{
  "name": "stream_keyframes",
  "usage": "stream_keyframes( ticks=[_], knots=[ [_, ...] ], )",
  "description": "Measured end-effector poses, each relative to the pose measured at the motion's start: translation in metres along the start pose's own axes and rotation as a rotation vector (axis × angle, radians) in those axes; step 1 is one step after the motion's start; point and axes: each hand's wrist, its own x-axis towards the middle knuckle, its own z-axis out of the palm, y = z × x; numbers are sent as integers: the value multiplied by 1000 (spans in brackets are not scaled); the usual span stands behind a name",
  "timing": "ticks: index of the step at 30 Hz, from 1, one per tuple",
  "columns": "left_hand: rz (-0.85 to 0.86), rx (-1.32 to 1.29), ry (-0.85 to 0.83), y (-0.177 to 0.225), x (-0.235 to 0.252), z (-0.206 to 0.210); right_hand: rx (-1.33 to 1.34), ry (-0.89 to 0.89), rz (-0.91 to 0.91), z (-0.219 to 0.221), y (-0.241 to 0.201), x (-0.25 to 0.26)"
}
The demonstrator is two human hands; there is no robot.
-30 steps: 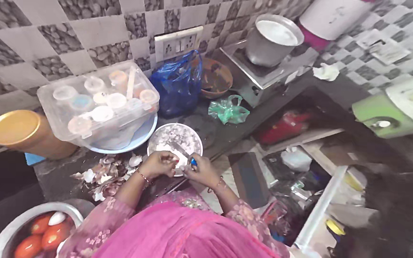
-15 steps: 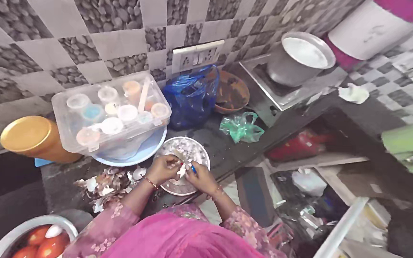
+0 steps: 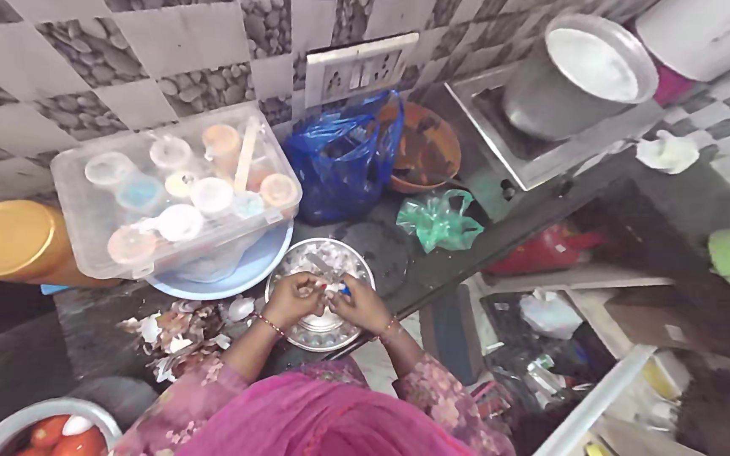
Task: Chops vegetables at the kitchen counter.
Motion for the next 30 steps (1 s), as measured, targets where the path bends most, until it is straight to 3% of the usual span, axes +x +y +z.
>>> stream_keyframes(
  ticks=[12,19,30],
  knots=[
    [-71,-121,0,2,6,2,-18,101,-39,16,9,5],
    [-149,-225,-93,2,6,-4,-97,-15,-62,2,6,6],
    [-113,-376,40,-8,13,7,-45,105,2,8,4,3]
  ],
)
